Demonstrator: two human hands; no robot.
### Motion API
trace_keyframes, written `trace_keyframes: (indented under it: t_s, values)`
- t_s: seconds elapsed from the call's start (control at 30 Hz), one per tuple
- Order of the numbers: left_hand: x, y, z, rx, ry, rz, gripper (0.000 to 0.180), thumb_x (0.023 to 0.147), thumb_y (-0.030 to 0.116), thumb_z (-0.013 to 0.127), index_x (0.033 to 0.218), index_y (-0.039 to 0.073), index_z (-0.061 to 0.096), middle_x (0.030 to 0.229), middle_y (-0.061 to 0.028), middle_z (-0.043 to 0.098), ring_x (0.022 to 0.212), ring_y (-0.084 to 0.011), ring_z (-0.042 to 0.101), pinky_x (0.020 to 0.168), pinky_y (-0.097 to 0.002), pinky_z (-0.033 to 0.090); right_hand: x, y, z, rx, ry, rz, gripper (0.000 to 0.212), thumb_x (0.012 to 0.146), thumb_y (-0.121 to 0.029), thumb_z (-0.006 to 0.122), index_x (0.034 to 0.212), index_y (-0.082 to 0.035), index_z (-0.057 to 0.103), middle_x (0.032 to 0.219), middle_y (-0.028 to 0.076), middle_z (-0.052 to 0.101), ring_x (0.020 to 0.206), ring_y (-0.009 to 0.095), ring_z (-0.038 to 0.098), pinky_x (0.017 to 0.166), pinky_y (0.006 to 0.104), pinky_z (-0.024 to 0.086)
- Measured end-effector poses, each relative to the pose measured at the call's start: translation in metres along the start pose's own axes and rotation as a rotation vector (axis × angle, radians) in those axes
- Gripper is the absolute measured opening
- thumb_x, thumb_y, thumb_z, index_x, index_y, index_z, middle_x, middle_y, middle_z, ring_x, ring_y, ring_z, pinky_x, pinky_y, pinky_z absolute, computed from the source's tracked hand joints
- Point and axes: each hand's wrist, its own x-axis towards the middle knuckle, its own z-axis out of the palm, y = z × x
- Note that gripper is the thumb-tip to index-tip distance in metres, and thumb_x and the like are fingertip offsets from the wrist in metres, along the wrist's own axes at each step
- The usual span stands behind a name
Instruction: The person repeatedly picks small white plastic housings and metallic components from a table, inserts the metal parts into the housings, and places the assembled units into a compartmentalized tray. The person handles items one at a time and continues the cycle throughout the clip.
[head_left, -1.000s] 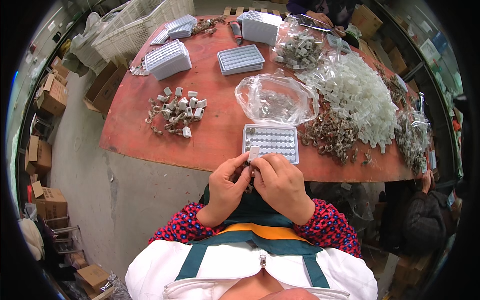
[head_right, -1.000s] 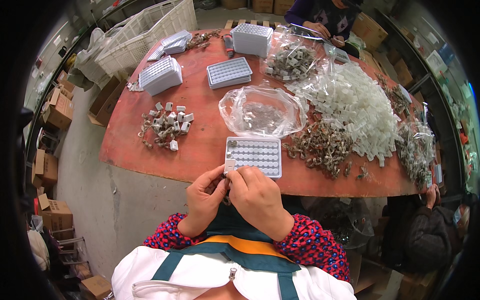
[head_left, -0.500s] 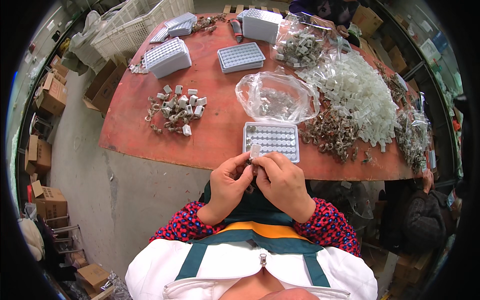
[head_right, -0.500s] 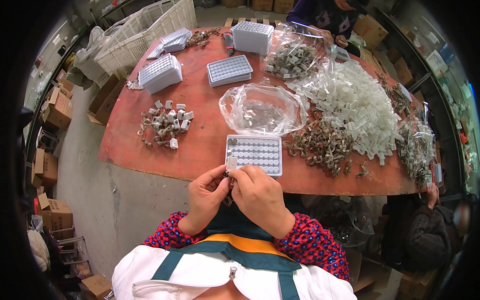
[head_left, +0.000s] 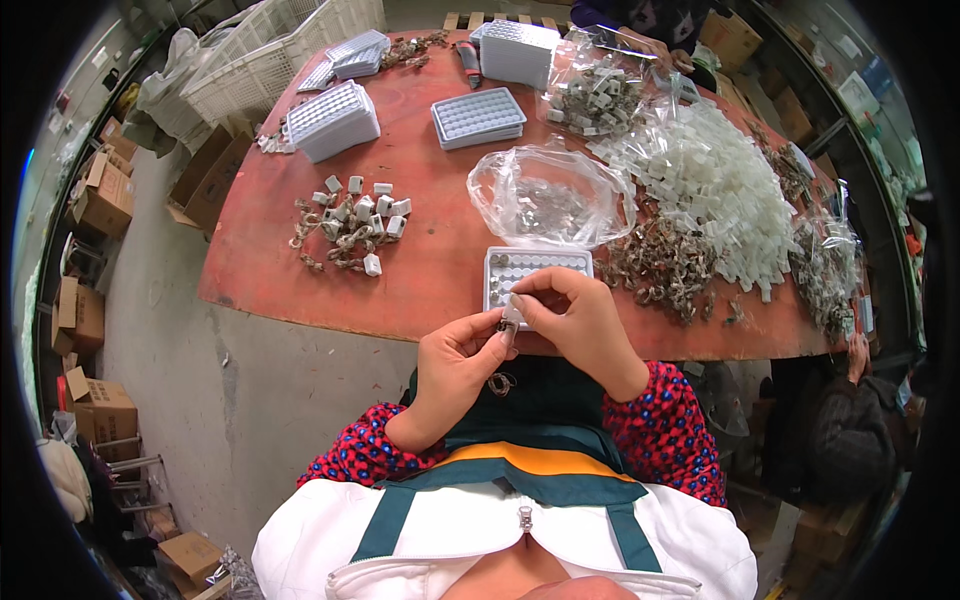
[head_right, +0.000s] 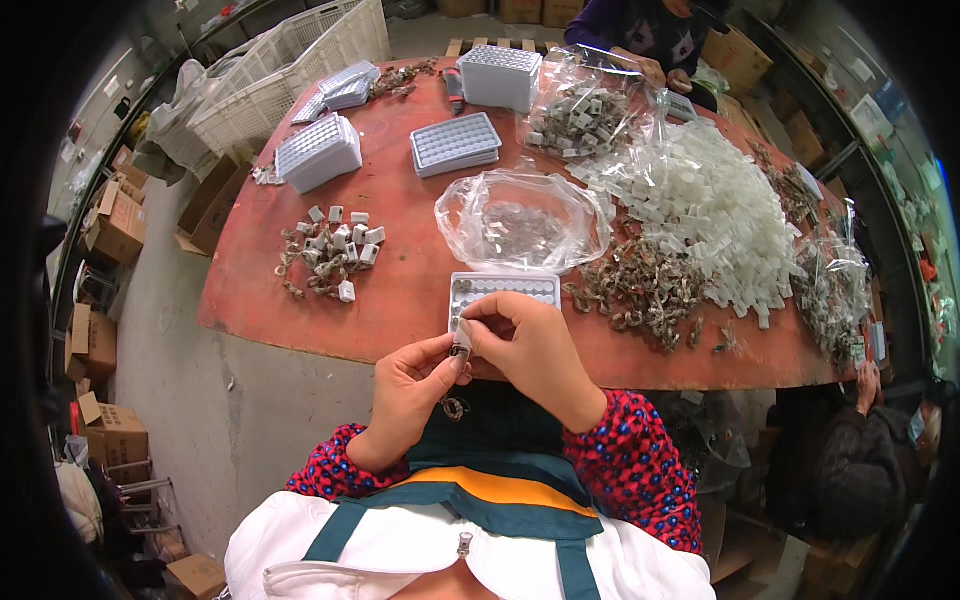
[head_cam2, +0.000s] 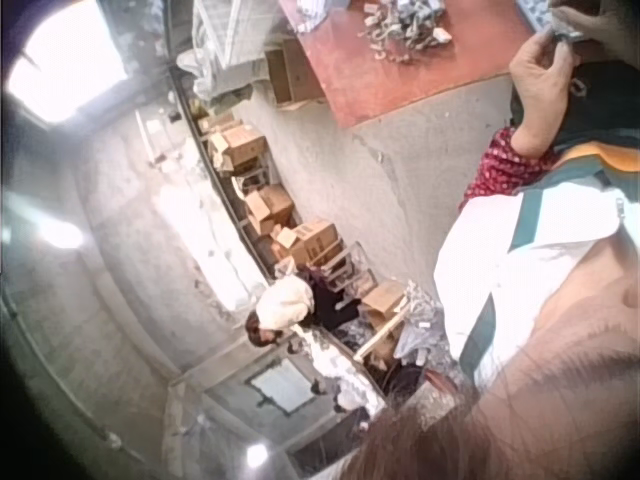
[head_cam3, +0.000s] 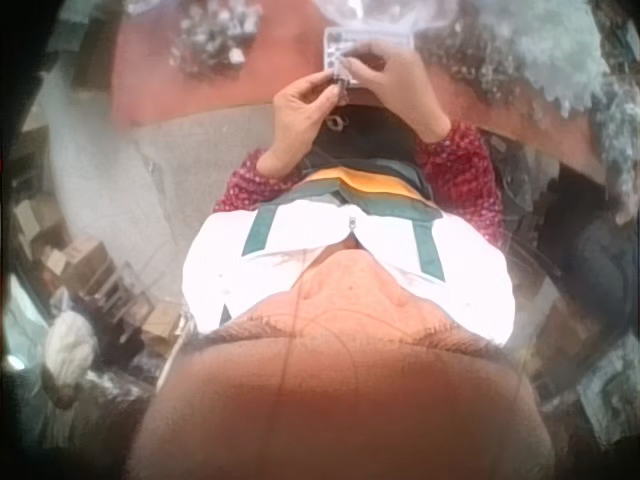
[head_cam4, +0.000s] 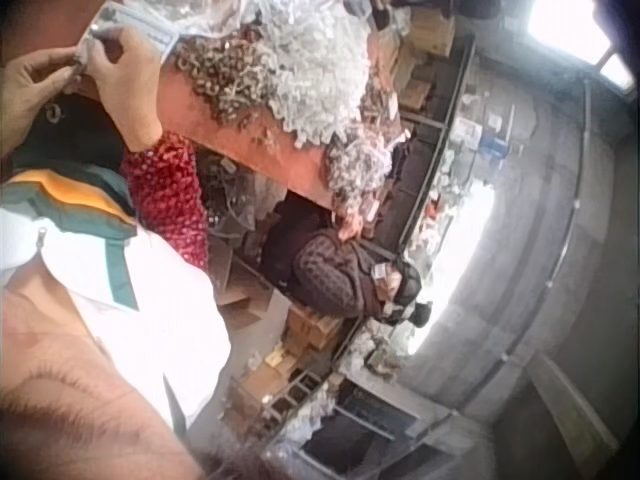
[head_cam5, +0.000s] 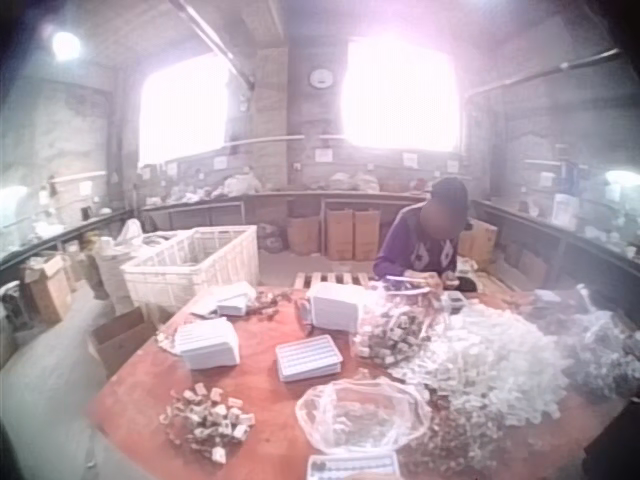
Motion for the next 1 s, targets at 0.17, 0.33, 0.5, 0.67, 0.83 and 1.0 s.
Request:
trace_keyframes:
  t_s: [0.17, 0.33, 0.5, 0.67, 0.83, 1.0]
  values:
    - [0.001, 0.006, 0.003, -0.034, -0.031, -0.015, 0.033, 0.099, 0.004, 0.065, 0.129, -0.008, 0.062, 0.108, -0.0108, 0.072, 0.092, -0.0127, 0.070, 0.083, -0.0254, 0.059, -0.011, -0.004, 0.005, -0.465, 0.194, -0.586, 0.018, 0.080, -0.006, 0.077, 0.097, -0.006, 0.072, 0.089, 0.007, 0.072, 0.078, 0.024, 0.071, 0.067, 0.0341, 0.058]
    - [-0.002, 0.010, 0.001, -0.052, -0.116, 0.015, 0.037, 0.098, 0.004, 0.066, 0.133, -0.008, 0.058, 0.111, -0.0113, 0.071, 0.095, -0.0141, 0.069, 0.086, -0.0276, 0.057, -0.015, -0.005, -0.008, -0.414, 0.059, -0.714, 0.022, 0.080, -0.003, 0.076, 0.102, -0.006, 0.074, 0.096, 0.006, 0.072, 0.085, 0.024, 0.071, 0.072, 0.0349, 0.059]
    - [-0.007, 0.005, -0.001, -0.053, -0.162, 0.202, 0.040, 0.096, 0.007, 0.070, 0.132, -0.007, 0.058, 0.115, -0.0107, 0.070, 0.101, -0.0137, 0.067, 0.090, -0.0272, 0.055, -0.024, -0.012, -0.011, -0.369, -0.020, -0.780, 0.029, 0.078, -0.006, 0.079, 0.106, -0.006, 0.074, 0.105, 0.007, 0.071, 0.092, 0.027, 0.071, 0.077, 0.0360, 0.059]
    - [-0.008, -0.002, -0.005, -0.063, -0.202, 0.287, 0.035, 0.093, 0.004, 0.072, 0.124, -0.006, 0.060, 0.113, -0.0094, 0.068, 0.104, -0.0132, 0.066, 0.092, -0.0270, 0.055, -0.031, -0.012, -0.004, -0.386, 0.036, -0.789, 0.030, 0.075, -0.010, 0.082, 0.104, -0.008, 0.074, 0.101, 0.004, 0.071, 0.087, 0.023, 0.070, 0.075, 0.0344, 0.058]
    - [-0.011, -0.008, -0.003, -0.096, -0.145, 0.264, 0.043, 0.092, 0.019, 0.077, 0.123, -0.006, 0.062, 0.114, -0.0100, 0.070, 0.102, -0.0131, 0.067, 0.090, -0.0266, 0.054, -0.035, -0.007, 0.001, -0.387, 0.085, -0.745, 0.030, 0.074, -0.009, 0.083, 0.102, -0.010, 0.073, 0.095, 0.001, 0.072, 0.081, 0.021, 0.070, 0.068, 0.0331, 0.055]
    - [-0.009, -0.012, -0.002, -0.135, -0.112, 0.262, 0.032, 0.096, 0.008, 0.071, 0.124, -0.006, 0.061, 0.109, -0.0094, 0.070, 0.097, -0.0117, 0.067, 0.086, -0.0248, 0.055, -0.035, -0.003, 0.010, -0.404, 0.162, -0.738, 0.029, 0.075, -0.007, 0.082, 0.101, -0.010, 0.073, 0.095, 0.001, 0.072, 0.080, 0.021, 0.069, 0.068, 0.0332, 0.054]
